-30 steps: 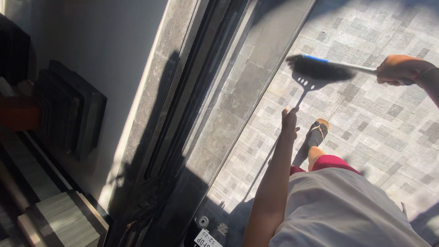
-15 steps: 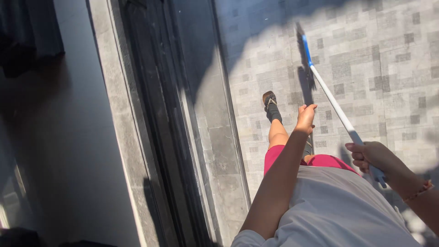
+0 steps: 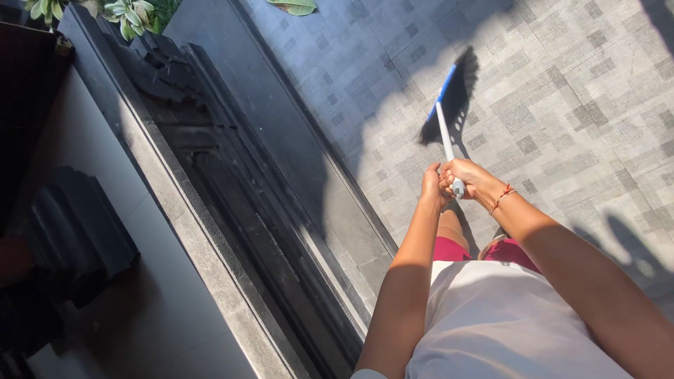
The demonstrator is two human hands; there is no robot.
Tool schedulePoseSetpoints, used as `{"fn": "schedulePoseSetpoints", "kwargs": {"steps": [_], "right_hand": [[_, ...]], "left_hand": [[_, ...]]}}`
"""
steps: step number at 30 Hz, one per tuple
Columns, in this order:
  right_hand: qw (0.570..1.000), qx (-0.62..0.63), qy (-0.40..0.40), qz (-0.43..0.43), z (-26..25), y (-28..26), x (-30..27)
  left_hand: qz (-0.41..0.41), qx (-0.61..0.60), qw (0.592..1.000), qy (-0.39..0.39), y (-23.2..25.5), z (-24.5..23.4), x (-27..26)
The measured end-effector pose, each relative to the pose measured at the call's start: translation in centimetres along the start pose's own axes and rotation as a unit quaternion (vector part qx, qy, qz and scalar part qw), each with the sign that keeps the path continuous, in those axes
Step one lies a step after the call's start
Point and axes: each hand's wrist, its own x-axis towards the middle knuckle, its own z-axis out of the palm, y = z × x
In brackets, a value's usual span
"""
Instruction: The recorder uses a broom to sweep dirt and debris from an outdoor courtyard and tiled entryway.
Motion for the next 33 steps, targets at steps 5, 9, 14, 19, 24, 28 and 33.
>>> {"fn": "schedulePoseSetpoints", "kwargs": {"steps": [5,9,14,19,24,28,33], "right_hand": [[0.997,-0.006,-0.076,-0.013,-2.6,-7.6,0.3],[0.989,-0.129,0.029,-0.067,-2.1,-10.0,-9.4],[0.921,-0.283,0.221,-0.153,-12.6,-10.8,-14.3],[0.83,-0.42,0.357,-0.082,-14.4,-22.6,-12.5],[0.958,-0.15,0.229,-0.086,-19.2,-33.0,3.1],[0.986,-0.087,0.126,-0.067,-3.2,-39.8,3.2],[0.979,-0.149,-0.091,0.105,5.6,-49.1,10.8]], "left_hand": [[0.043,0.129,0.99,0.05,7.9,4.1,-2.6],[-0.004,0.145,0.989,0.006,10.0,12.0,-3.5],[-0.06,0.161,0.979,-0.107,11.0,19.8,-0.8],[-0.044,0.181,0.977,-0.104,16.3,26.5,2.5],[-0.026,0.155,0.987,-0.03,21.9,32.1,6.0],[0.005,0.086,0.996,0.004,29.9,35.1,9.9],[0.031,-0.126,0.991,0.016,35.1,32.0,11.4]]}}
